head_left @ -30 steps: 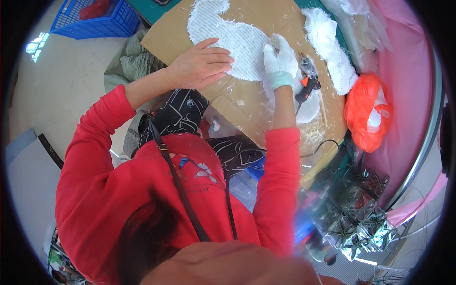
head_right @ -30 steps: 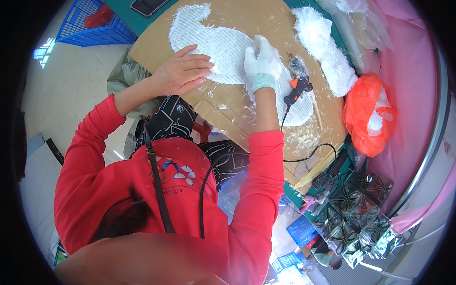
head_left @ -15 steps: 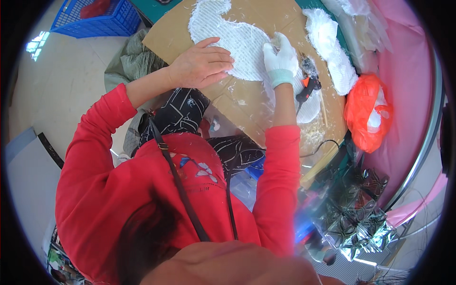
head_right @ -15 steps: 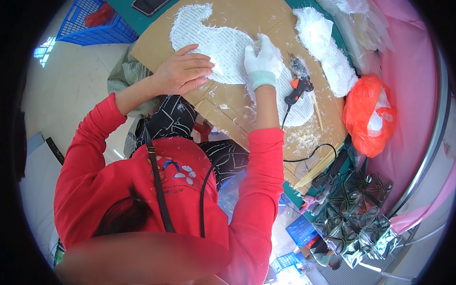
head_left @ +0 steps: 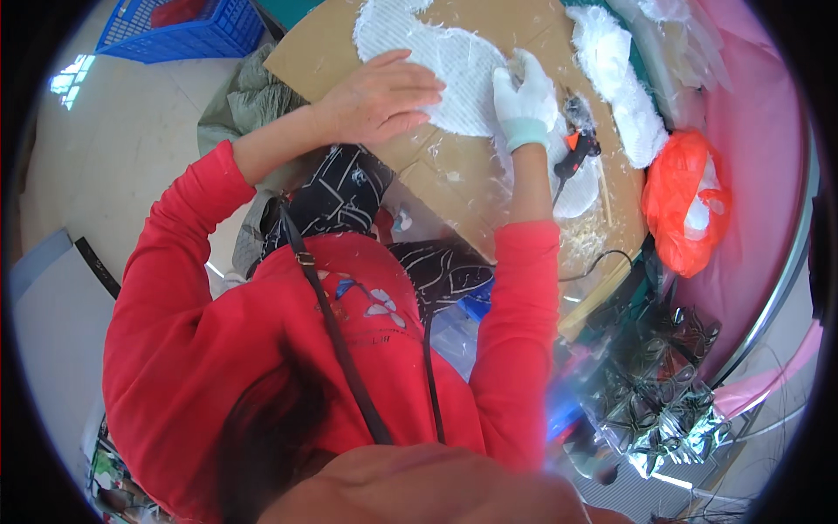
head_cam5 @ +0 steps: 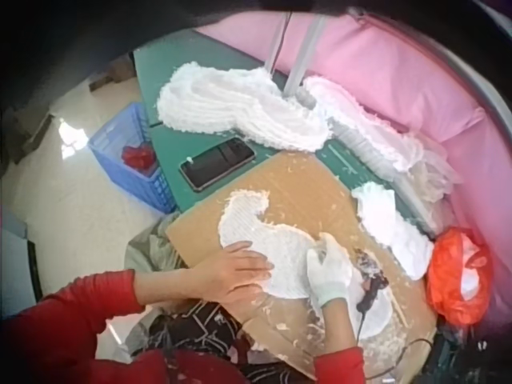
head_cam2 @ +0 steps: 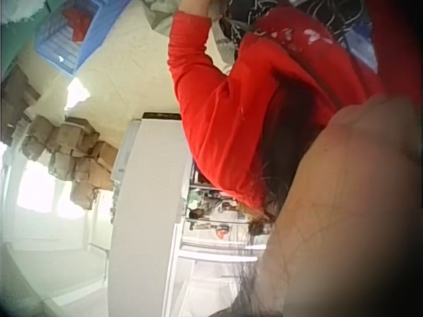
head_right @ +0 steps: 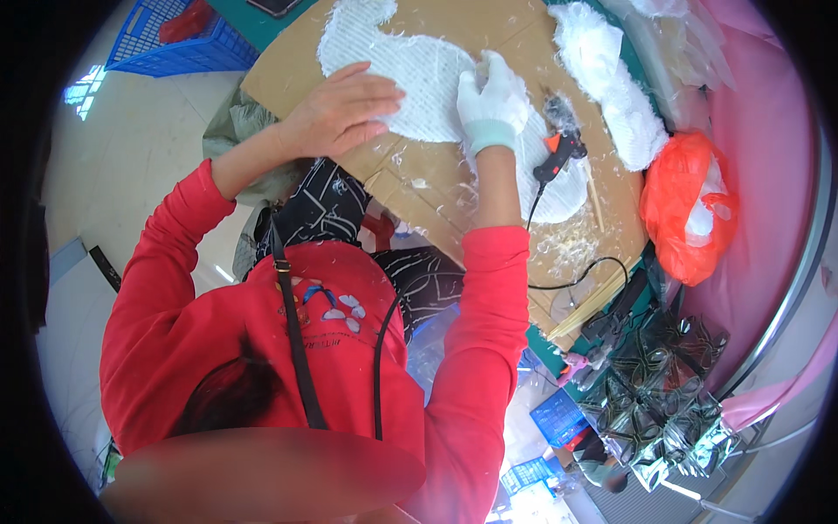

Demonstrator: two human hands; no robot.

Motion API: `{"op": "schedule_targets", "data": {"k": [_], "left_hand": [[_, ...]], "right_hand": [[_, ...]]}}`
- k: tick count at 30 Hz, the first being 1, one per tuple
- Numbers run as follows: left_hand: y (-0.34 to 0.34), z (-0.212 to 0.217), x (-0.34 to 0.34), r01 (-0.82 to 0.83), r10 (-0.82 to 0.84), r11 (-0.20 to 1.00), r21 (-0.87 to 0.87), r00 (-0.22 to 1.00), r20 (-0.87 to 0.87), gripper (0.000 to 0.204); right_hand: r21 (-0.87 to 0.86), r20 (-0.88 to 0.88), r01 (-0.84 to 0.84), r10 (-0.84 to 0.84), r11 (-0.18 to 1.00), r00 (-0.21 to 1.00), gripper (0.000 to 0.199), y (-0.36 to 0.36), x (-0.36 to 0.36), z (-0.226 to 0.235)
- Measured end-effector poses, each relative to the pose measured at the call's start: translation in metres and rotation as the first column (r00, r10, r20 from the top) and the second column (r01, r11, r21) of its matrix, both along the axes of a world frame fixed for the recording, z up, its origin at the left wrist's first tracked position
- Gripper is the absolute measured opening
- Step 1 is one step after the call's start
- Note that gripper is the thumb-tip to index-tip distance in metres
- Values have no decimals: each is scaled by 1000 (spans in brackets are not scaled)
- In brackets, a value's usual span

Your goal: Arranging white fibrous material onto a mesh template and securing it using a glue gun tool.

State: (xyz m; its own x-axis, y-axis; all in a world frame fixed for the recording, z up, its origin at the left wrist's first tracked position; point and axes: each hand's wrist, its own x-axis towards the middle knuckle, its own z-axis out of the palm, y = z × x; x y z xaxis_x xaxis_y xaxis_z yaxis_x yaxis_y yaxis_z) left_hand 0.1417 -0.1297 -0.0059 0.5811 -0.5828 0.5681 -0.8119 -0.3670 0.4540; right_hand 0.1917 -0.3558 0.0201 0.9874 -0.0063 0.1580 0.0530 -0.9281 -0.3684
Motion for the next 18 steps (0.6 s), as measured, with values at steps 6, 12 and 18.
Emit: {"op": "schedule_targets", "data": {"k": [6, 12, 18], "left_hand": [[3, -1, 16, -4, 4, 1000, 1, 999, 35, 28], [1, -3, 15, -25, 25, 995, 99, 1000, -5, 28], [2, -3, 12, -41, 40, 993, 112, 999, 12, 26]], "right_hand": [[-21, 24, 0, 1, 1000, 1000, 40, 1, -1, -2], [-9, 33, -4, 4, 1000, 999, 39, 2, -3, -3], [-1, 33, -2, 2, 1000, 999, 39, 2, -5, -3]]}}
